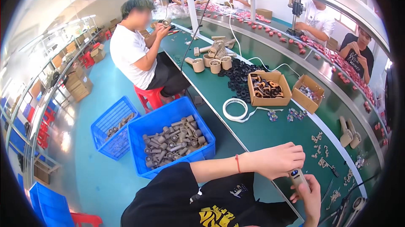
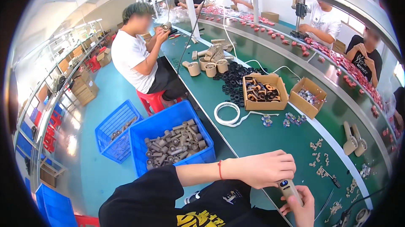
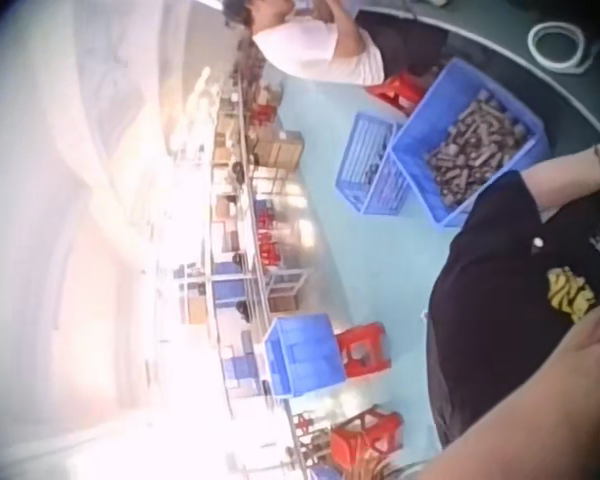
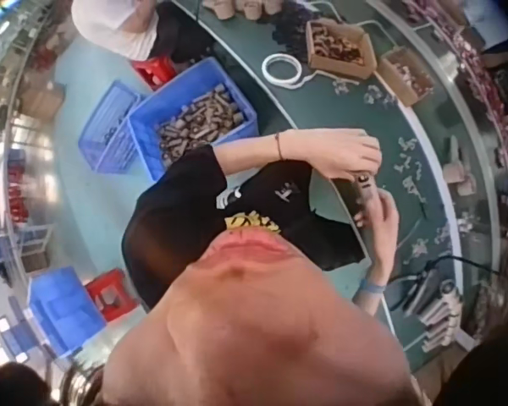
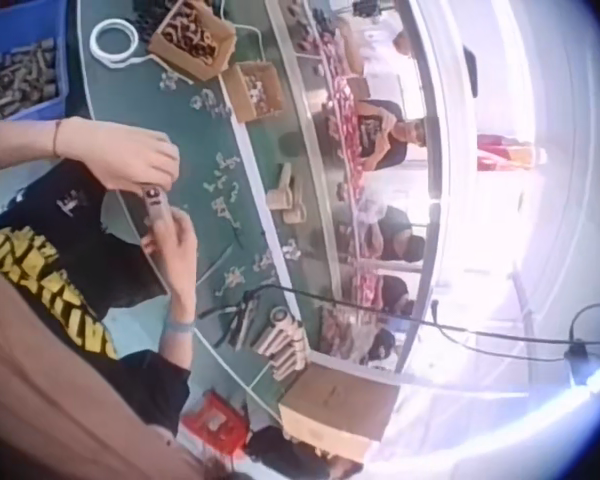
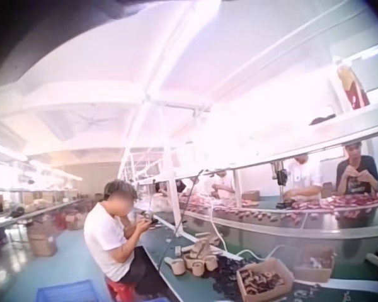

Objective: Assembling a handheld electric fan by installing the circuit board and using an electric screwdriver.

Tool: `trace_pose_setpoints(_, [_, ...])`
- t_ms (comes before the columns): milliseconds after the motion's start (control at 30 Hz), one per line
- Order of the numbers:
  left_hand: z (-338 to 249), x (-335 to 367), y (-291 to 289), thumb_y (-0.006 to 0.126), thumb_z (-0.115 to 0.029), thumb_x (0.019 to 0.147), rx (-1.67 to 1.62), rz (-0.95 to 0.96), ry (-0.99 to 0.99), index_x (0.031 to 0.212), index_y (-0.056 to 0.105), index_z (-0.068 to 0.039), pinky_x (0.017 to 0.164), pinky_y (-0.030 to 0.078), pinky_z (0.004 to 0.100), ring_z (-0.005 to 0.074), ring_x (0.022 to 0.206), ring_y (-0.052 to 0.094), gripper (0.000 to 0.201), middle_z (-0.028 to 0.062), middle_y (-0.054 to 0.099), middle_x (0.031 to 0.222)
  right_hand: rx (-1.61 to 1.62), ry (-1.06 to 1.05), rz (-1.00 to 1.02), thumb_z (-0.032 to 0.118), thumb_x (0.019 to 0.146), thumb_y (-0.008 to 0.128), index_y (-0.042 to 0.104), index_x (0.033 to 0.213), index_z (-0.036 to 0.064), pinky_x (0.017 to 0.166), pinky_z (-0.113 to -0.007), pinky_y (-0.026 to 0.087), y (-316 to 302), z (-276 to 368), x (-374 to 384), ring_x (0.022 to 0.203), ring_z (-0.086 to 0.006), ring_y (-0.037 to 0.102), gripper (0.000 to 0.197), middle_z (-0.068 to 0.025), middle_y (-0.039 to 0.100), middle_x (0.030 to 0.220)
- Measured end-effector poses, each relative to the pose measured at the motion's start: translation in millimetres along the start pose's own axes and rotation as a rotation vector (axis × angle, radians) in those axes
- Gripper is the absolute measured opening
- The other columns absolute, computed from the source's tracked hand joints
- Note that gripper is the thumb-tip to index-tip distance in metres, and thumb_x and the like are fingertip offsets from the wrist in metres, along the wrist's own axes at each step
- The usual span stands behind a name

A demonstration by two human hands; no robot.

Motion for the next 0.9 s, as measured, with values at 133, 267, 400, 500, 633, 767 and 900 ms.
trace_pose_setpoints(133, [-5.0, 2.3, -4.8, 0.076, -0.013, 0.069, 0.098, -0.041, 0.084, 0.1, 0.058, -0.006, 0.096, 0.039, 0.0407, 0.0273, 0.111, 0.05, 0.037, 0.0083, 0.053, 0.109, 0.009, -0.076, -0.036, 0.019, 0.09, 0.064, 0.049, 0.119, -0.0027, 0.051, -0.024, 0.052, 5.9, 2.6, -4.1, 0.059, -0.0178, 0.065, 0.039, -0.0146, 0.065, 0.091])
trace_pose_setpoints(267, [-10.7, 1.3, -11.0, 0.08, -0.019, 0.065, 0.192, -0.186, 0.09, 0.096, 0.06, -0.008, 0.096, 0.04, 0.0415, 0.0287, 0.118, 0.046, 0.038, 0.0103, 0.054, 0.11, -0.027, -0.213, -0.136, 0.009, 0.088, 0.062, 0.05, 0.122, -0.0035, 0.053, -0.024, 0.053, 9.2, 7.1, -13.6, 0.062, -0.0167, 0.065, 0.038, -0.0138, 0.065, 0.092])
trace_pose_setpoints(400, [-22.8, 2.9, -17.4, 0.08, -0.009, 0.066, -0.015, -0.295, -0.13, 0.125, 0.05, -0.011, 0.101, 0.042, 0.0444, 0.0372, 0.128, 0.04, 0.067, 0.0152, 0.041, 0.135, -0.161, -0.324, -0.373, 0.006, 0.087, 0.063, 0.053, 0.119, -0.0037, 0.051, -0.022, 0.049, 7.5, 11.2, -26.3, 0.058, -0.0128, 0.06, 0.034, -0.0106, 0.063, 0.09])
trace_pose_setpoints(500, [-16.1, -0.1, -11.5, 0.084, -0.007, 0.065, -0.35, -0.353, -0.335, 0.143, 0.034, -0.014, 0.104, 0.041, 0.0428, 0.0403, 0.131, 0.038, 0.093, 0.0167, 0.03, 0.144, -0.25, -0.432, -0.462, 0.006, 0.086, 0.064, 0.055, 0.116, -0.003, 0.049, -0.021, 0.045, 8.5, 9.9, -35.2, 0.058, -0.0092, 0.056, 0.033, -0.0086, 0.062, 0.089])
trace_pose_setpoints(633, [-21.0, -2.7, -13.9, 0.086, -0.012, 0.064, -0.56, -0.475, -0.354, 0.129, 0.049, -0.01, 0.105, 0.038, 0.0412, 0.037, 0.131, 0.04, 0.075, 0.0172, 0.036, 0.142, -0.409, -0.508, -0.526, 0.0, 0.078, 0.071, 0.06, 0.109, -0.002, 0.064, -0.027, 0.052, 21.2, 23.8, -45.4, 0.074, -0.0176, 0.067, 0.034, -0.0134, 0.068, 0.093])
trace_pose_setpoints(767, [-27.6, -14.6, -34.9, 0.088, -0.01, 0.063, -0.353, -0.529, -0.317, 0.125, 0.054, -0.009, 0.096, 0.047, 0.0379, 0.0311, 0.129, 0.046, 0.07, 0.0184, 0.041, 0.143, -0.554, -0.627, -0.48, 0.005, 0.077, 0.073, 0.061, 0.111, -0.003, 0.08, -0.029, 0.049, 45.4, 50.6, -41.1, 0.087, -0.0211, 0.065, 0.037, -0.0149, 0.067, 0.097])
trace_pose_setpoints(900, [-25.7, -14.2, -35.5, 0.087, 0.0, 0.06, -0.306, -0.49, -0.268, 0.128, 0.05, -0.005, 0.099, 0.049, 0.0402, 0.0299, 0.129, 0.047, 0.077, 0.0208, 0.036, 0.146, -0.603, -0.701, -0.455, 0.01, 0.074, 0.079, 0.062, 0.112, -0.0023, 0.069, -0.029, 0.054, 46.0, 52.0, -40.7, 0.077, -0.028, 0.07, 0.043, -0.0173, 0.069, 0.097])
Point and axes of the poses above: each hand's wrist, its own x-axis towards the middle knuckle, its own y-axis out of the palm, z = x × y, the point moved 6 cm from there along x, towards the middle knuckle
